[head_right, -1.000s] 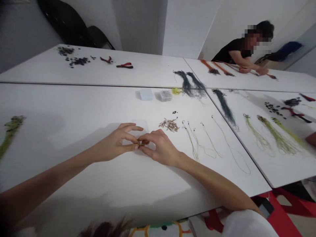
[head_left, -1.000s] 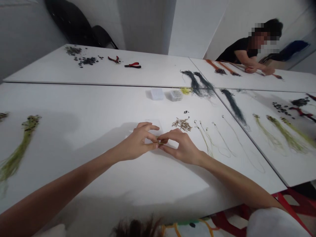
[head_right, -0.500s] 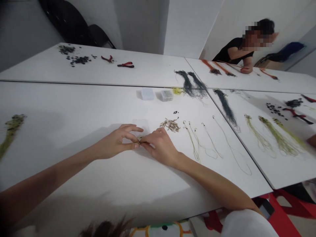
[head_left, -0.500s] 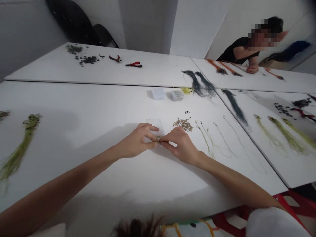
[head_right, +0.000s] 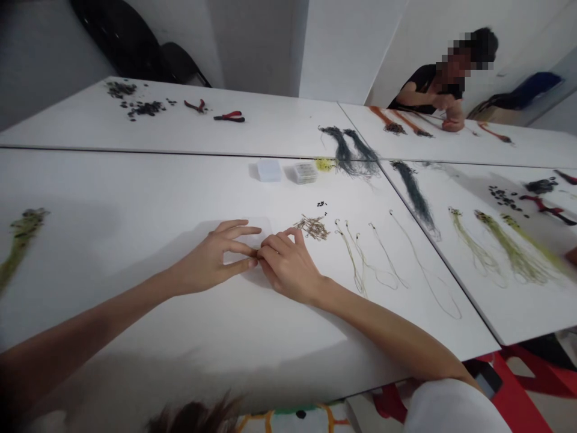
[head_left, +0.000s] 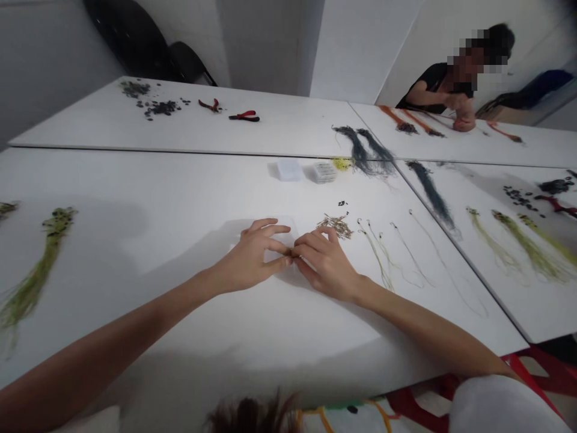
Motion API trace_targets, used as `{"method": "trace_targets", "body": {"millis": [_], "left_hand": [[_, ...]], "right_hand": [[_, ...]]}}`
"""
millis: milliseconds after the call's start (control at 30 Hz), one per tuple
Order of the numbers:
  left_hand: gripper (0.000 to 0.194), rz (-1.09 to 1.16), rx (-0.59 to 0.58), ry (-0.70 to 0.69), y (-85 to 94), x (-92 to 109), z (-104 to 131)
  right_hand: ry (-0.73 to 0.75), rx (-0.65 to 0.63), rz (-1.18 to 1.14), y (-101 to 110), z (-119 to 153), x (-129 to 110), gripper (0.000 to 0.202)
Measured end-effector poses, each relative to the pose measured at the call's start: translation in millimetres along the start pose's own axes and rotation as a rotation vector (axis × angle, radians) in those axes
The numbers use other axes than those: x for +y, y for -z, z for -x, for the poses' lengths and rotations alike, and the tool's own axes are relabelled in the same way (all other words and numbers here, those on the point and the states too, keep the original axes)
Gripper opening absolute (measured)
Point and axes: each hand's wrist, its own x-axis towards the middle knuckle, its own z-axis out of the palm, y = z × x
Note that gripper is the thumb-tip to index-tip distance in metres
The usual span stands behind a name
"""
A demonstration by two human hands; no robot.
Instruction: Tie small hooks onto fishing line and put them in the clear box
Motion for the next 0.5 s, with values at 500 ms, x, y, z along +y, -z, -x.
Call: {"method": "trace_targets", "body": {"millis": [500], "left_hand": [[0.025, -0.005, 0.032, 0.213, -12.4, 5, -17]], "right_hand": [[-0.168, -0.043, -0.206, -9, 5, 19, 0.012]]}}
